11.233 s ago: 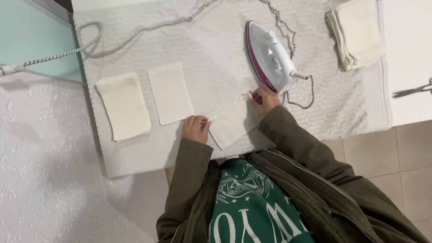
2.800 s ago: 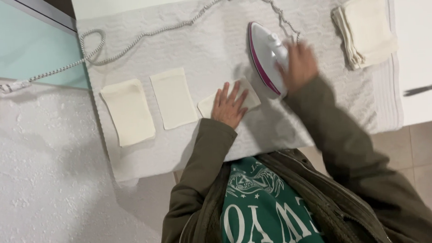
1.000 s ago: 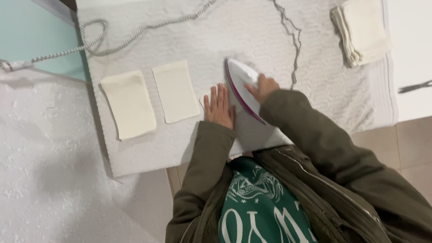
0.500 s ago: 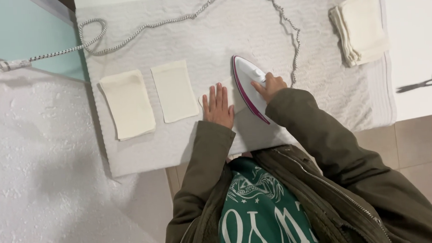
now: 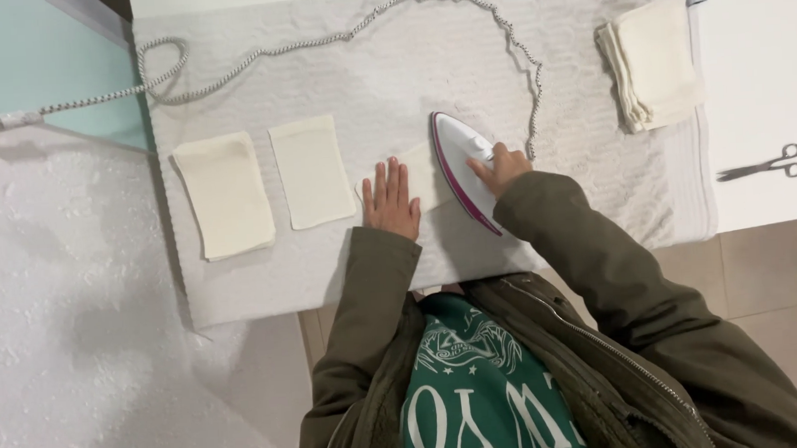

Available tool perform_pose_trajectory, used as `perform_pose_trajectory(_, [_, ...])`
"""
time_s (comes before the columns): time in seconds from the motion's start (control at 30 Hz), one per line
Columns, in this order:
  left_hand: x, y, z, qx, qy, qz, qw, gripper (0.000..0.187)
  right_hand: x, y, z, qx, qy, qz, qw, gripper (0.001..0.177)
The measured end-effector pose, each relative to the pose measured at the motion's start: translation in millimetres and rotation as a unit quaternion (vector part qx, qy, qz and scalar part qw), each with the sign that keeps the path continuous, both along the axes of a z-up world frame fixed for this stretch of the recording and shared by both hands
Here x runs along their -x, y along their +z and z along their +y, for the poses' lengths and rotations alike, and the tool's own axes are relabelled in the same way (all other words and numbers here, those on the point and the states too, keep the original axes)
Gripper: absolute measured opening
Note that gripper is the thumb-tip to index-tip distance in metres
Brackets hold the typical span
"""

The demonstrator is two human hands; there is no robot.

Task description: Ironing small pieces of white fabric and stacking them.

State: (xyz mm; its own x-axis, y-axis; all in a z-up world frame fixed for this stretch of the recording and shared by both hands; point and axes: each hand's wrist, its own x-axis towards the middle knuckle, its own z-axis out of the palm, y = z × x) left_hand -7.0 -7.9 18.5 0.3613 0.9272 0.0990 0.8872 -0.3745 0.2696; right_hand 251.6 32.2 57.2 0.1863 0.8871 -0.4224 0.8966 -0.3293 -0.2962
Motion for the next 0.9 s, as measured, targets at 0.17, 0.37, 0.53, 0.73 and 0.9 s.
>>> perform_pose_trajectory(0.17, [6, 13, -2, 0.008, -0.004, -0.08, 0.997, 0.067, -30, 19, 13, 0.023, -0.03, 0.008, 0.999, 0.065])
perform_pose_trajectory(0.37, [43, 0, -17, -0.032, 0.013, -0.033, 0.999, 0.061, -11, 21, 2, -0.064, -0.003, -0.019, 0.998, 0.066])
perform_pose_trajectory(0.53, [65, 6, -9, 0.001, -0.011, -0.072, 0.997, 0.066, 83, -9, 9, 0.004, 0.0, 0.022, 1.0, 0.068])
perform_pose_trajectory(0.73, [67, 12, -20, 0.025, 0.013, -0.071, 0.997, 0.068, 110, -16, 1, -0.037, -0.011, 0.022, 0.999, 0.066])
perform_pose_trajectory(0.9, [66, 8, -19, 0.04, 0.006, -0.086, 0.996, 0.071, 104, -13, 5, -0.037, -0.021, 0.002, 0.999, 0.064])
